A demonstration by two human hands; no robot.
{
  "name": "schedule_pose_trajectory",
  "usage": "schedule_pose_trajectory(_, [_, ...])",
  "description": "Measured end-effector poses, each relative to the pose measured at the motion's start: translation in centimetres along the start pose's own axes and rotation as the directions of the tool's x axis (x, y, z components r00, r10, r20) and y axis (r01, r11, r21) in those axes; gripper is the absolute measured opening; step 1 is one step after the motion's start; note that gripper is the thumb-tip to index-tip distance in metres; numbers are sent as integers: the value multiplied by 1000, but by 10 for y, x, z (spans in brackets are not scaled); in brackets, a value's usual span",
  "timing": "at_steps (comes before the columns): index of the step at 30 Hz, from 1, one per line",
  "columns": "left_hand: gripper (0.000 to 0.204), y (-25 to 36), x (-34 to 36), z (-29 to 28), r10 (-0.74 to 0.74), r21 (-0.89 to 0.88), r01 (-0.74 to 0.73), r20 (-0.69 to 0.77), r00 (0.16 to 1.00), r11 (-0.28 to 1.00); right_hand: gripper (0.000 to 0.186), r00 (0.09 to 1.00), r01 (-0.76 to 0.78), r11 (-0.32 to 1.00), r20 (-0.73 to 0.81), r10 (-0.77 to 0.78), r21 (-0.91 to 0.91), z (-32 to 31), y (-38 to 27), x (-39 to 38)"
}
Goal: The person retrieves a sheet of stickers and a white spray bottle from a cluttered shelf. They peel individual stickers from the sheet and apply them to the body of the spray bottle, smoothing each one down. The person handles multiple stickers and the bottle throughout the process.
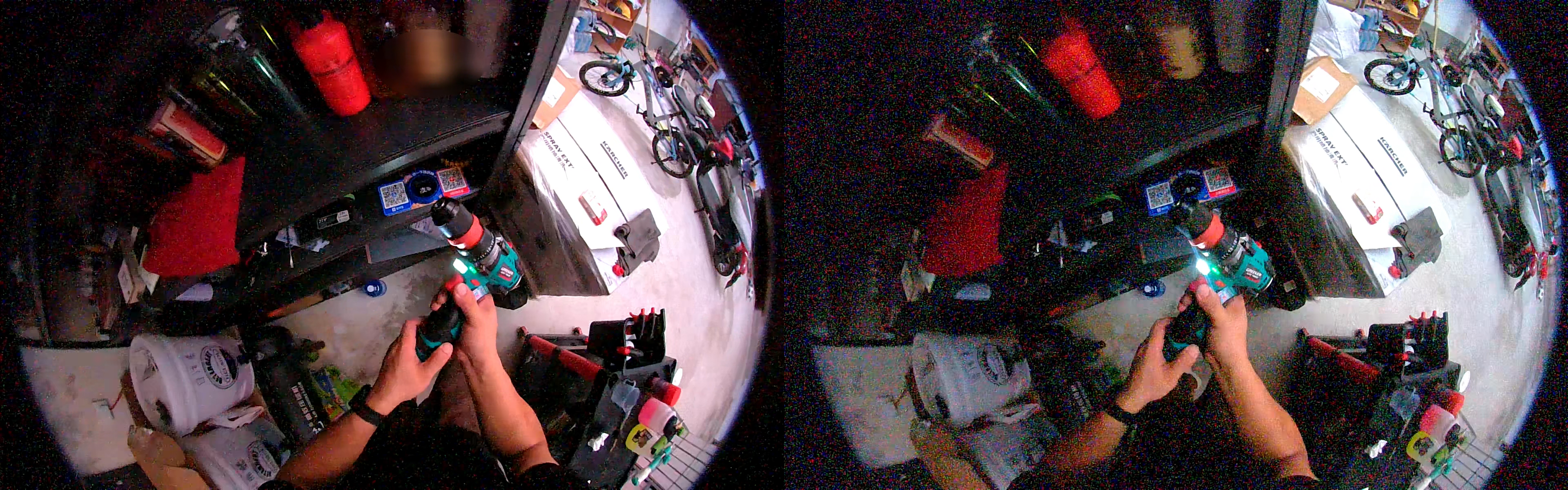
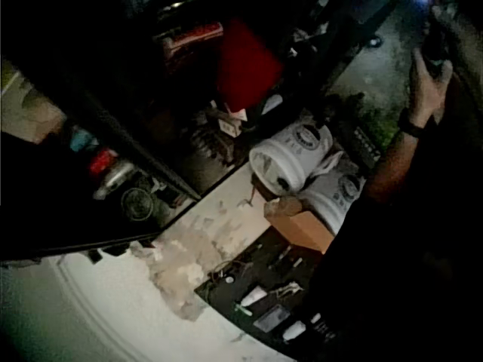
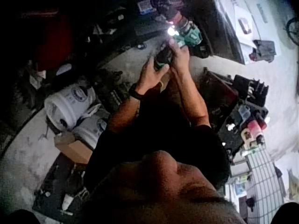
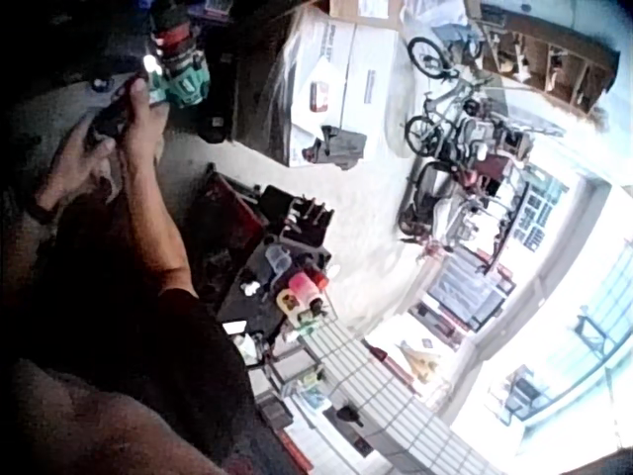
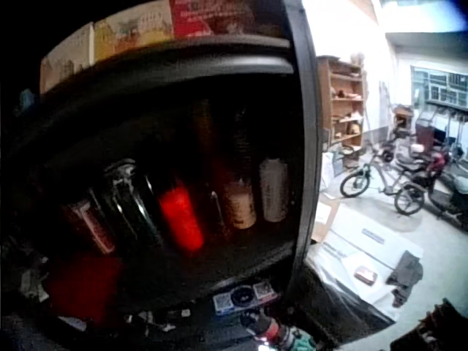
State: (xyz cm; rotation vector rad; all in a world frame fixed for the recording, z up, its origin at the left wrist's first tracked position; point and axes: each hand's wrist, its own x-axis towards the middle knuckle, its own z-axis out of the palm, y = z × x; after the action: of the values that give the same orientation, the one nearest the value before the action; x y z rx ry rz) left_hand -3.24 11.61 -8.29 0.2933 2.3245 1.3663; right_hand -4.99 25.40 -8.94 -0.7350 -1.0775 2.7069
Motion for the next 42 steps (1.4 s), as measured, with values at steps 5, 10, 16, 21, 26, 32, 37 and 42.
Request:
schedule_pose_trajectory(5, [53, 23, -10, -12, 42, 93, -45, 41, 998, 995, 33, 998, 26, 999, 58, -25, -19, 8, -22, -12])
schedule_pose_trajectory(10, [53, 27, -15, -10, 213, 91, -210, -23, 977, 973, 31, 997, -4, 993, 78, -6, 119, 14, -32, -20])
schedule_pose_trajectory(16, [49, -5, -24, 4, -72, -35, 71, -38, 997, 997, 34, 992, -120, 992, -30, 121, 34, 2, -5, -11])
schedule_pose_trajectory(21, [47, -24, -24, 6, -287, -193, 283, 11, 958, 939, 33, 977, -198, 975, -62, 205, 97, -13, 33, 7])
schedule_pose_trajectory(26, [53, -77, -59, 4, -331, -19, 332, 68, 941, 943, 33, 983, -62, 998, -177, 58, -21, -39, 25, 97])
schedule_pose_trajectory(32, [61, -99, -19, 4, -407, -299, 421, 112, 907, 856, 28, 996, 68, 866, 87, -28, -495, -20, 22, 196])
schedule_pose_trajectory(37, [59, -127, 13, 14, -333, -190, 327, -2, 943, 926, 30, 914, 365, 786, 351, -202, -498, 17, 9, 341])
schedule_pose_trajectory(42, [57, -191, 9, 26, -305, -95, 309, 56, 951, 946, 31, 884, 452, 688, 387, -262, -567, 47, -1, 422])
